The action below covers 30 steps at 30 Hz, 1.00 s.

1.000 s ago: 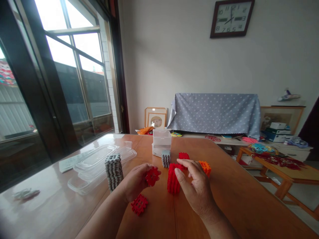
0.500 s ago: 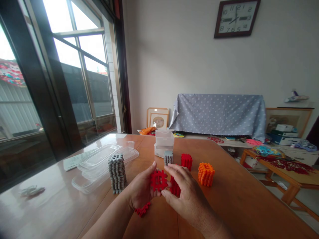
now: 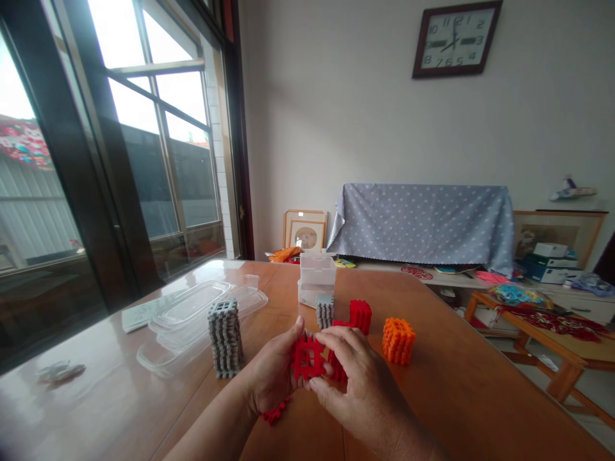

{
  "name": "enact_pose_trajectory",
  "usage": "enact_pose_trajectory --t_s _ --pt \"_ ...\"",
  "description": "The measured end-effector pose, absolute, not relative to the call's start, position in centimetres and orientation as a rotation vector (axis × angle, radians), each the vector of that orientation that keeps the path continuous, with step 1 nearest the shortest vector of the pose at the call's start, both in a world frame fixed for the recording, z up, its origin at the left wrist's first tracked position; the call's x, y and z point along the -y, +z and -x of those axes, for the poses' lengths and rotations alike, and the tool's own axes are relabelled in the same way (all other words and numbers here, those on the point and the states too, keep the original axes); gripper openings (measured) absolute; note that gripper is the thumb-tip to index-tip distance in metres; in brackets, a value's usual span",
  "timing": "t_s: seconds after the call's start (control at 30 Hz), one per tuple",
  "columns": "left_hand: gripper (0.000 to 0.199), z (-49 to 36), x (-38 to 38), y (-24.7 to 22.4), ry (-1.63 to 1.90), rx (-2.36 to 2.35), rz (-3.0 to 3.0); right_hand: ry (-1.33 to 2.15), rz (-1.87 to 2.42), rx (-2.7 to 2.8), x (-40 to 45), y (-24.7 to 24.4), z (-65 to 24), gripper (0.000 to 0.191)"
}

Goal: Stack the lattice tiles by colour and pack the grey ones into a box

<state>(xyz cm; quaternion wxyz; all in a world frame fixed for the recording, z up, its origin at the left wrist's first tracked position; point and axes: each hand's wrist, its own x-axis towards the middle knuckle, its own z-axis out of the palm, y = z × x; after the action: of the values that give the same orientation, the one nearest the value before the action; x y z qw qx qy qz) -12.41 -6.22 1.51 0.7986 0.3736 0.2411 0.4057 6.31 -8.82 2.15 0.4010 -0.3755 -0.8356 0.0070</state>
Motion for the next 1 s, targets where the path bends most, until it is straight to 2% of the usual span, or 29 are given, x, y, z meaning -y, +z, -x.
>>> enact_pose_trajectory --t_s 0.37,0.57,0.77,1.0 --pt "0.065 12.5 6.3 2.1 0.886 -0.535 -0.853 0.083 1.015 2.034 8.6 2.6 -7.1 0.047" --pt "0.056 13.9 4.7 1.4 1.033 -0.757 -0.784 0.102 1.157 1.807 5.9 1.8 -10.8 0.041" --pt "0.049 14.7 3.5 0.4 1.141 -0.875 -0.734 0.176 1.223 1.807 3.8 0.0 -11.9 0.042" --pt "0.051 14.8 3.5 0.1 1.166 -0.885 -0.751 0.208 1.244 1.833 3.6 -0.8 -11.7 0.042"
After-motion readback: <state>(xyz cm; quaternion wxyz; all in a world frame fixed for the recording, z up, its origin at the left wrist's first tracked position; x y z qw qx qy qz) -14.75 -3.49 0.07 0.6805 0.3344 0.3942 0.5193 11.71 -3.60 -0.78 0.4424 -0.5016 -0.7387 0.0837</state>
